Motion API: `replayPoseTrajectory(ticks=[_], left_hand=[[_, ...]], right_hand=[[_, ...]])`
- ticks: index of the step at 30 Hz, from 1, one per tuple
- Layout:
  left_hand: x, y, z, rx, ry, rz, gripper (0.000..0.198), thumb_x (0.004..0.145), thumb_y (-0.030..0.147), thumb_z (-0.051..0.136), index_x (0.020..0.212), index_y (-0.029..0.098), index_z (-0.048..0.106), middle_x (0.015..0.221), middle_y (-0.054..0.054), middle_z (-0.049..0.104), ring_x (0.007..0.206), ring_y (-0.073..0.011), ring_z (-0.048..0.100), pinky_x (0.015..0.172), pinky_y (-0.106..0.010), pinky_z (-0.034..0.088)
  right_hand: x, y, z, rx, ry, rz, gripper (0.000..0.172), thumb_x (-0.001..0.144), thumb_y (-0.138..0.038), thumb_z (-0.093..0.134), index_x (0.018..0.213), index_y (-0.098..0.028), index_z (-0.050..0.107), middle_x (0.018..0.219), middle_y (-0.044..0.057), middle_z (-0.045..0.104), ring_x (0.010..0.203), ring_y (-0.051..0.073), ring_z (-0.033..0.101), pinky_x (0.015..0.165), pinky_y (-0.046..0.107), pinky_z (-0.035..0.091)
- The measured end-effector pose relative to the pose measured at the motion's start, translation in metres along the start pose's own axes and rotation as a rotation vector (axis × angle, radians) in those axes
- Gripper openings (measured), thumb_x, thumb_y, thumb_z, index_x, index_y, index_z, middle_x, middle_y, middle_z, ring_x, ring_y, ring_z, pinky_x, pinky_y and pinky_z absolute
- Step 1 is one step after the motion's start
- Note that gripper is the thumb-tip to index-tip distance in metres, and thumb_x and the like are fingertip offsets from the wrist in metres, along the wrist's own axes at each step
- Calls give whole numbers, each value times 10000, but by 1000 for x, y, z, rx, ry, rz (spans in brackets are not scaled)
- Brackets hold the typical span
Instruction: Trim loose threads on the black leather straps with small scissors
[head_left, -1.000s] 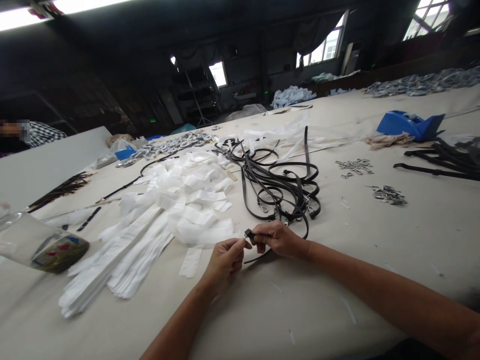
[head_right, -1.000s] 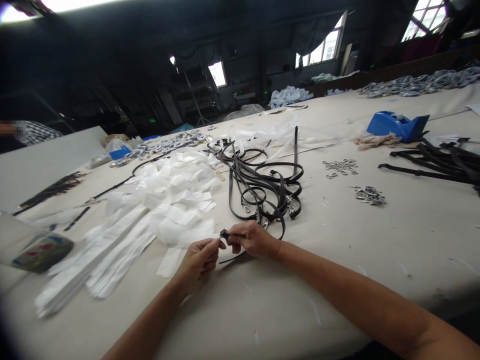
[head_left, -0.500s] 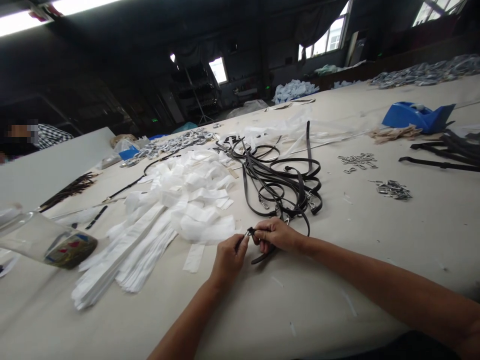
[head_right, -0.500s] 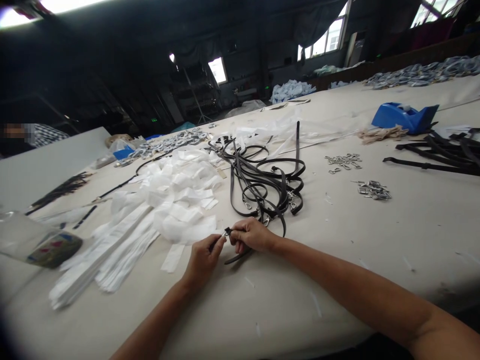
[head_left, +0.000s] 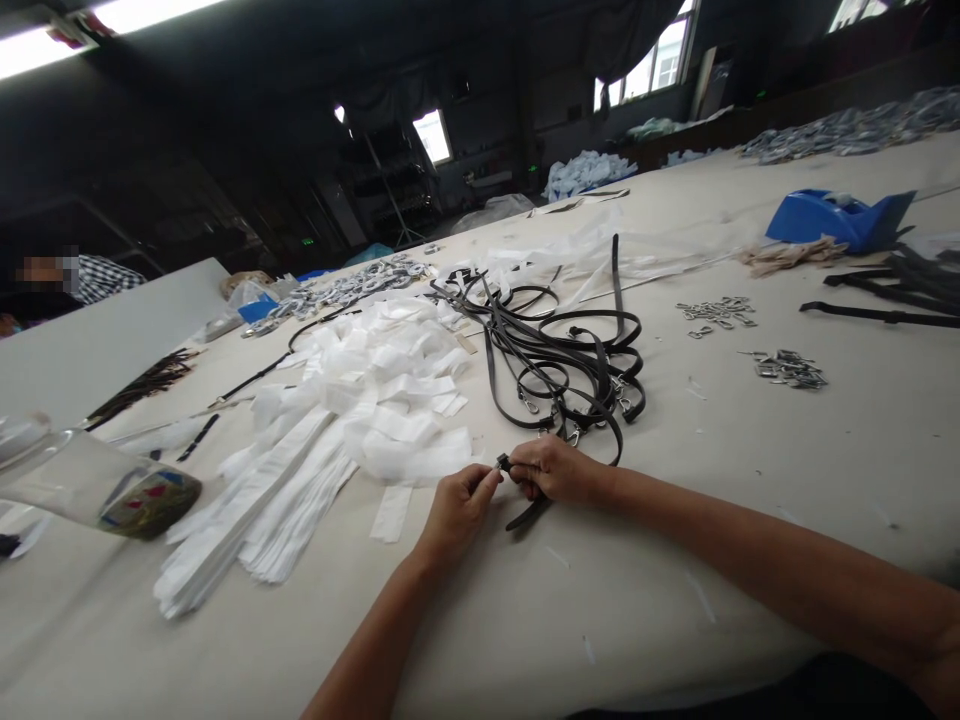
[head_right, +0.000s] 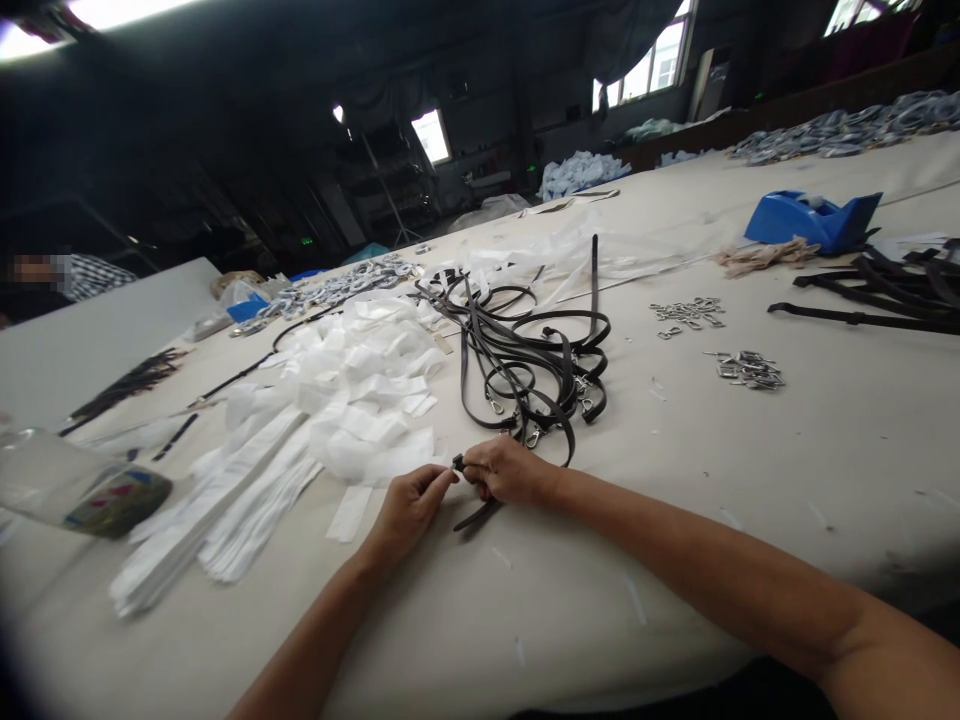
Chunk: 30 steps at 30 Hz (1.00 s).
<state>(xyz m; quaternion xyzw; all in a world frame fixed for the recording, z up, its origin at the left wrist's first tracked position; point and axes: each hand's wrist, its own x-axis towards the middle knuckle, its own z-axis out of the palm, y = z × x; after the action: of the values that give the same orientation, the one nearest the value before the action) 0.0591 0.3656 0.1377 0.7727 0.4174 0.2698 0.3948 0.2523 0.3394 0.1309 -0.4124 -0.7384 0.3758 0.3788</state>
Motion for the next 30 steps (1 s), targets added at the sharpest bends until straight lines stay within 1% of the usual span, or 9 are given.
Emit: replayPoseTrajectory(ticks=[2,5,8,11,15,18,23,27,30], left_hand=[[-1,0,-2,101,20,91,296,875,392,510,830,153,679,708,-26,627,659,-144,531,634,-243,391],[-4,0,-1,148,43,145,320,897,383,467,827,156,680,688,-25,627,637,-144,536,628,-244,390],[-6,1,2,-82,23,1,389,880,467,481,760,141,657,509,33,458,466,-93,401,484,-215,314],[-7,4,4,-431,-40,-189,413,840,535,525,752,141,609,470,85,291,387,-51,209,381,-191,166],[-7,8,4,-661,-77,-278,403,811,539,575,753,140,581,498,95,264,404,-36,130,362,-175,91],[-6,7,2,-571,-47,-228,406,825,534,557,757,135,591,485,88,286,397,-42,172,367,-180,122],[-2,3,-3,-176,-21,-57,438,878,519,466,776,129,640,508,56,347,447,-74,290,436,-201,227],[-2,6,-14,20,-67,9,423,906,488,418,839,146,658,568,36,392,519,-98,339,491,-215,265],[-1,7,-24,61,-157,3,393,886,484,464,815,149,656,582,35,413,541,-101,336,507,-221,262]], right_hand=[[-1,2,1,-43,13,-40,257,877,-160,459,621,-172,434,566,-16,519,501,102,541,499,194,426],[-2,0,0,-111,33,-89,238,871,-143,471,635,-167,464,595,-7,532,546,106,536,556,210,426],[-2,-4,-3,-110,25,-96,218,891,-187,480,682,-156,534,608,6,570,562,117,548,587,225,435],[-1,-8,-7,87,-38,6,255,917,-294,477,742,-142,582,588,9,587,528,122,561,548,224,452],[1,-12,-12,289,-73,97,315,891,-397,527,764,-120,607,555,8,592,496,122,564,520,221,461],[1,-12,-14,351,-88,128,342,873,-429,547,762,-112,605,536,7,588,467,117,558,494,215,451],[0,-7,-11,354,-86,151,360,858,-453,555,748,-114,598,545,7,588,478,122,572,497,219,461],[-1,-7,-10,305,-53,184,348,859,-436,549,743,-114,608,544,12,598,488,129,582,496,219,458],[0,-8,-10,304,-32,219,339,850,-430,557,742,-113,607,546,15,604,484,128,588,488,216,463]])
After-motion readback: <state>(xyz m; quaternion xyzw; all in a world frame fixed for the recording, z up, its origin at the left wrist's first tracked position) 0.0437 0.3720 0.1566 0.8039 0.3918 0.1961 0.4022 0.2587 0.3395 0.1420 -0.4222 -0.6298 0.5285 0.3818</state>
